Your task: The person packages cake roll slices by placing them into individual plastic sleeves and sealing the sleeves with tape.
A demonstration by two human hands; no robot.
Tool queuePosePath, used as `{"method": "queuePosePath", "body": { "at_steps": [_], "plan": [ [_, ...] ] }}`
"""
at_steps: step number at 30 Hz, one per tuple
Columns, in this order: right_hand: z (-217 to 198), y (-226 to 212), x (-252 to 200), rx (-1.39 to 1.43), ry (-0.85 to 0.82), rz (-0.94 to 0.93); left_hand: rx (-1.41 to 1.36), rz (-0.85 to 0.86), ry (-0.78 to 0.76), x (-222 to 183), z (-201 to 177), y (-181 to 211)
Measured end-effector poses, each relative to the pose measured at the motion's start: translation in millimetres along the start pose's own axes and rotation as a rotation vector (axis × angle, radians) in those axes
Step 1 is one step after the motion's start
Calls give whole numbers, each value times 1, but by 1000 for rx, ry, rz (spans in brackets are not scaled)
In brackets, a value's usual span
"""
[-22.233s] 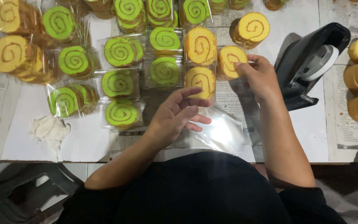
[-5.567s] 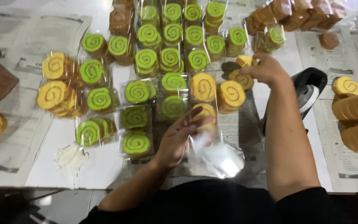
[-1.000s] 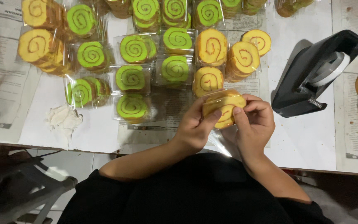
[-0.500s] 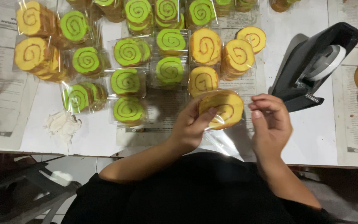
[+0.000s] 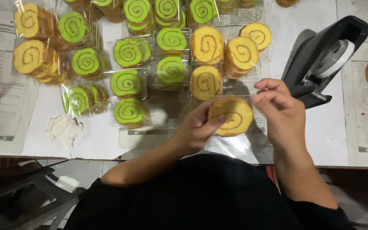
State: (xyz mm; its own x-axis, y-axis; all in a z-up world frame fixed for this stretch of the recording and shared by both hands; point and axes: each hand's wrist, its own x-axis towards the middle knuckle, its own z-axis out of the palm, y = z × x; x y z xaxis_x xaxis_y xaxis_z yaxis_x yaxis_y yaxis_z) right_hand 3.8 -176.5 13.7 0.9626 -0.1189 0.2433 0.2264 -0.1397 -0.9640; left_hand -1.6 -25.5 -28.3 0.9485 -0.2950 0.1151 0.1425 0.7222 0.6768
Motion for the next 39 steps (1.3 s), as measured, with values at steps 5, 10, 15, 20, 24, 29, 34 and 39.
{"method": "queuePosePath", "body": {
  "at_steps": [5, 10, 15, 20, 24, 29, 34, 39],
  "plan": [
    [1, 1, 5, 353, -52, 333, 84, 14, -61, 0, 0, 10],
    [-8, 3, -3, 181, -120, 187, 104, -8, -83, -1, -5, 12],
    [-8, -8, -8, -86, -178, 37, 127, -3, -78, 1, -7, 8],
    [-3, -3, -3, -98, -124, -21, 81, -44, -97, 2, -5, 12],
    [-1, 6, 10, 9, -71, 143, 90, -94, -90, -2, -7, 10],
    [4, 13, 17, 359, -125, 440, 41, -159, -97, -1, 0, 23],
    [-10, 23, 15, 141, -219, -159, -4, -339, -99, -1, -18, 14],
    [-18, 4, 4, -301, -468, -749, 6, -448, -161, 5, -19, 24]
  ]
}}
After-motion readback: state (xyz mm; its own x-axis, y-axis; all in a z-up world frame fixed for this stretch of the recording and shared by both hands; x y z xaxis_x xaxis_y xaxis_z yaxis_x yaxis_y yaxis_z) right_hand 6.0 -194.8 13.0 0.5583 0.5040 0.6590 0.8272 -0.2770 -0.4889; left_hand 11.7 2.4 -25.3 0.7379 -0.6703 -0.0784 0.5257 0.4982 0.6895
